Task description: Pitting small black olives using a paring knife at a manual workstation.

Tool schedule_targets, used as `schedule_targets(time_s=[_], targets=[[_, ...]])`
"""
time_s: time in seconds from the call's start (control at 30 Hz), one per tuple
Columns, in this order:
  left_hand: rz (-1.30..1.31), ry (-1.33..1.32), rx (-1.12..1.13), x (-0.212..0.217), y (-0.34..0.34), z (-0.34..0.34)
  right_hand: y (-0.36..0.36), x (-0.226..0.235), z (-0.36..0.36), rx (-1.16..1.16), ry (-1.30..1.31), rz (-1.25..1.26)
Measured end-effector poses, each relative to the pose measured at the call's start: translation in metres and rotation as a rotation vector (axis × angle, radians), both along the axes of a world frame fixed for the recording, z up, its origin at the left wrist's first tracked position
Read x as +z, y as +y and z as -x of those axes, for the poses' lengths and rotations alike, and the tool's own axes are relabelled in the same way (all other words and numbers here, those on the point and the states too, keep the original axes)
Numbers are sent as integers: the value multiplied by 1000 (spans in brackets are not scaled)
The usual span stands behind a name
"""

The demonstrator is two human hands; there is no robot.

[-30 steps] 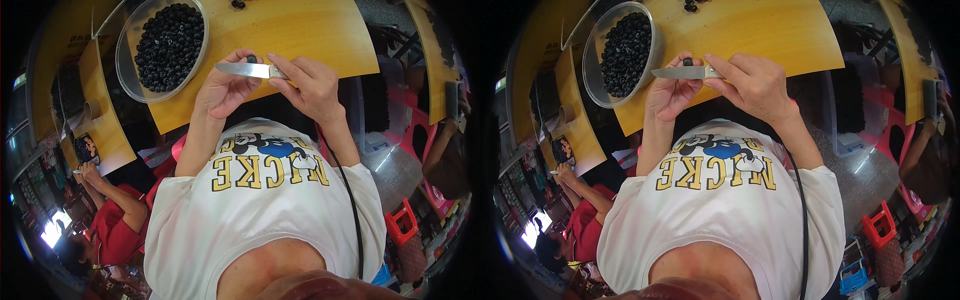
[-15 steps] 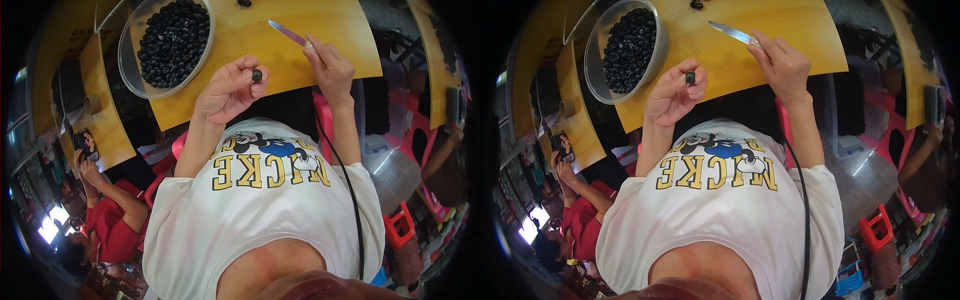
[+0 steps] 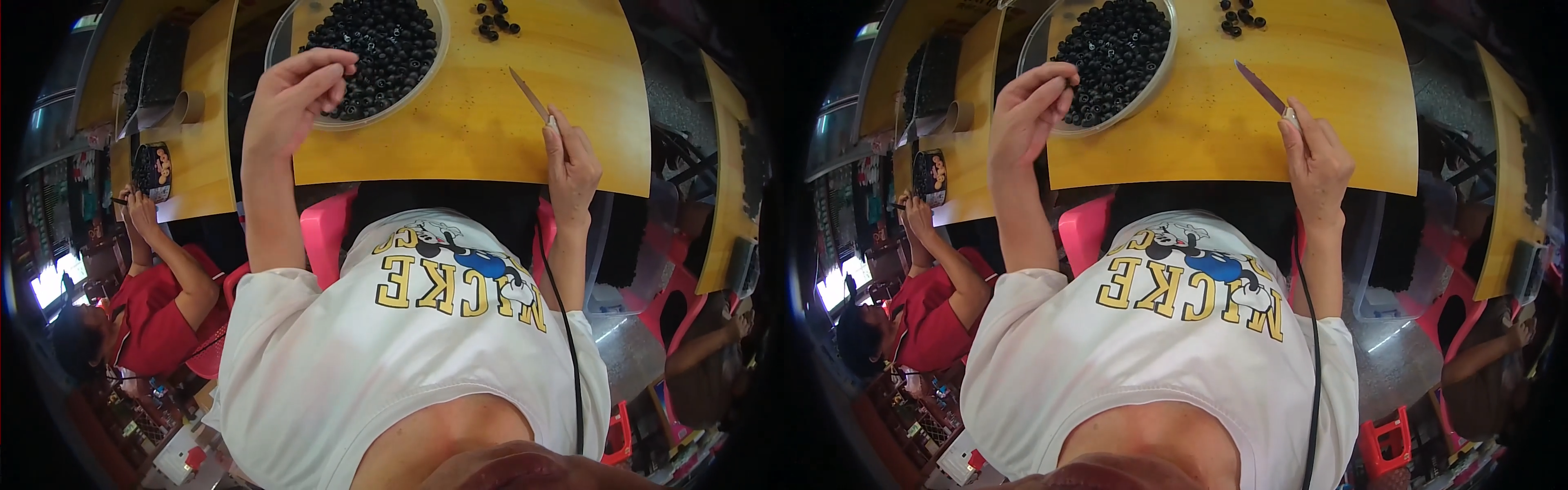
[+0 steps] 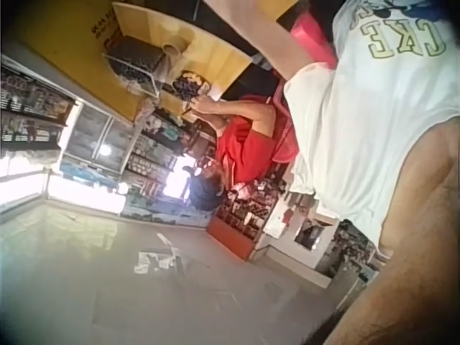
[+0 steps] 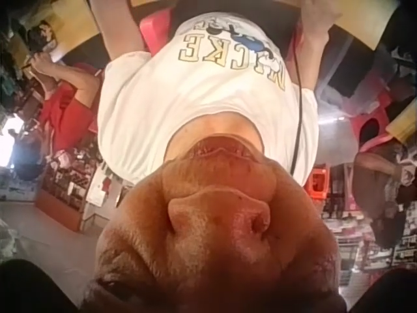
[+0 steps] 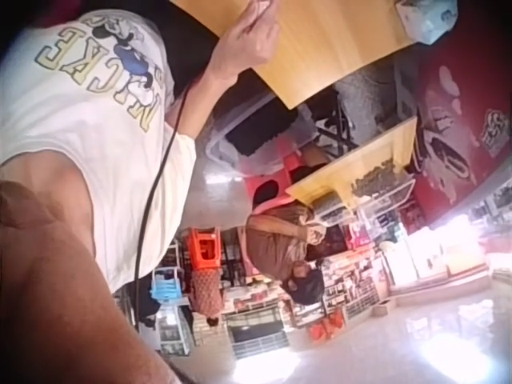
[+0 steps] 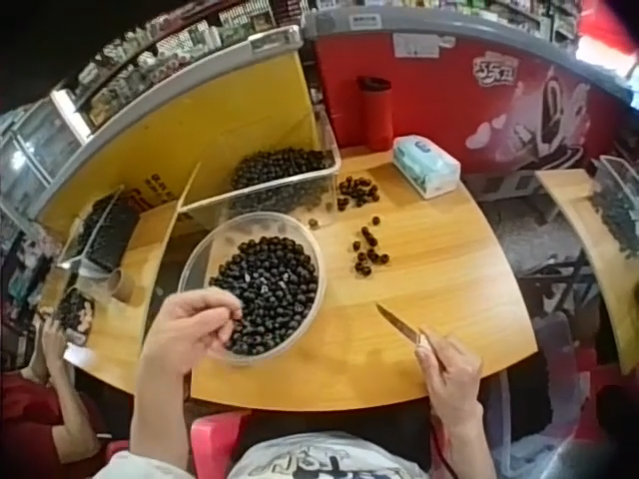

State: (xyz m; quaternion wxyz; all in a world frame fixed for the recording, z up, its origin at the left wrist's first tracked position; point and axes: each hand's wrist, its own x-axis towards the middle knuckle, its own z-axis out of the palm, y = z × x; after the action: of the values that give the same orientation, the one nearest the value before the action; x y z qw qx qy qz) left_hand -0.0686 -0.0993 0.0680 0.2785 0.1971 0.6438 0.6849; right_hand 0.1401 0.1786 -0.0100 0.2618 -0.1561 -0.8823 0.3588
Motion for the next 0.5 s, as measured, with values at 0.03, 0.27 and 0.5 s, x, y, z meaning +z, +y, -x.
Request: schedule_targets(time_s=[0.03, 0.27, 0.5], targets=[[-2, 5, 2, -1, 2, 5, -1, 1, 1, 3, 6, 7], [850, 615, 20, -13, 25, 22, -1, -2, -2, 23, 58, 0], [970, 590, 53, -20, 35, 23, 5, -7, -3, -4, 76, -21]])
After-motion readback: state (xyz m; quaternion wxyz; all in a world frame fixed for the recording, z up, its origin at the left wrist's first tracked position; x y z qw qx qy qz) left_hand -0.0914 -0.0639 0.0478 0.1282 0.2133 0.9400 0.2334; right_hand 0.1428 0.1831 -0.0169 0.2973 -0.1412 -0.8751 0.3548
